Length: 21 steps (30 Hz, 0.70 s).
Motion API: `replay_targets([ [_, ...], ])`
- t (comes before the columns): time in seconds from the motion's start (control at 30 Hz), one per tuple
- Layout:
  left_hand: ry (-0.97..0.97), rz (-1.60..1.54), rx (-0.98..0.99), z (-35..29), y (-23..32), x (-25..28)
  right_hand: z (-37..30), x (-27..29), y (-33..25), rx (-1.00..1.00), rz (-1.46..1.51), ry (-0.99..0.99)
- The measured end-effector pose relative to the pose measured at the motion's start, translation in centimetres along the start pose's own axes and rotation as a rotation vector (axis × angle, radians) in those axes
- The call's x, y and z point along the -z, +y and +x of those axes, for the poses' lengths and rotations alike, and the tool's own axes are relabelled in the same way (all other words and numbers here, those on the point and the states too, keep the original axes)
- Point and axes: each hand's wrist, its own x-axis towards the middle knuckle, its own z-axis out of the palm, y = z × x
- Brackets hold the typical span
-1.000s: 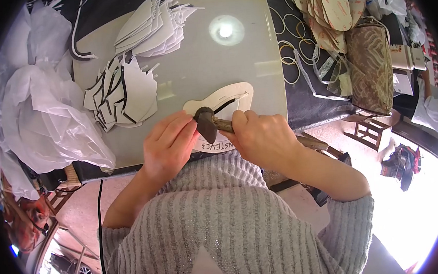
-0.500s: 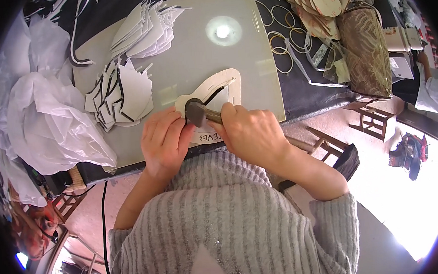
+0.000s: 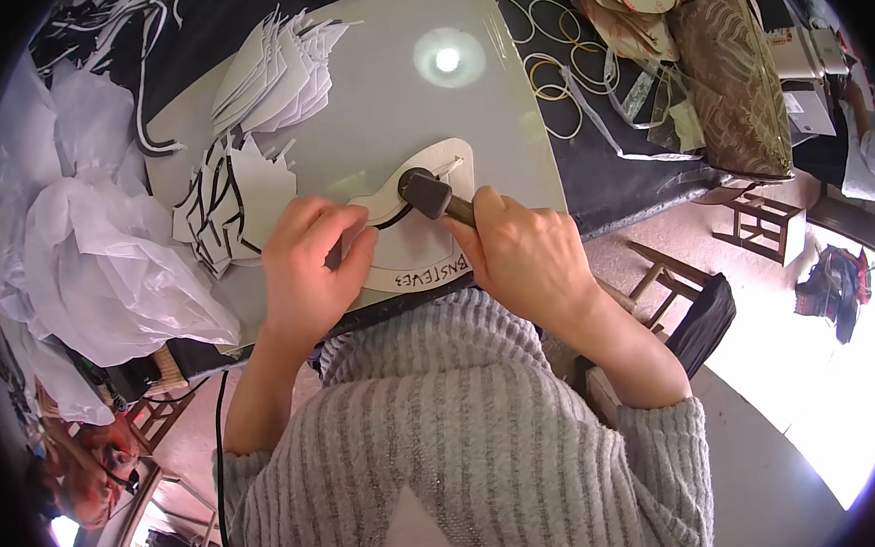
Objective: Use a hammer to flatten and bond the edges of shoe upper components on a light table.
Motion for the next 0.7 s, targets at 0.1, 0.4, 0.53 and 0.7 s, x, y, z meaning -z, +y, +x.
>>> replay_targets([
  [0.1, -0.026, -0.005, 0.022, 0.4, -0.1, 0.0, 0.0, -0.2, 0.0, -0.006, -0.013, -0.001],
  [0.4, -0.202, -0.084, 0.227, 2.2, -0.1, 0.9, 0.2, 1.4, -0.2, 0.055, 0.010, 0.030],
  [0.53, -0.216, -0.042, 0.312, 3.1, -0.4, 0.8, 0.0, 1.8, -1.2, 0.097, 0.135, 0.187],
  [0.7, -0.228, 0.037, 0.288, 4.2, -0.3, 0.7, 1.2, 1.1, -0.4, 0.084, -0.079, 0.028],
])
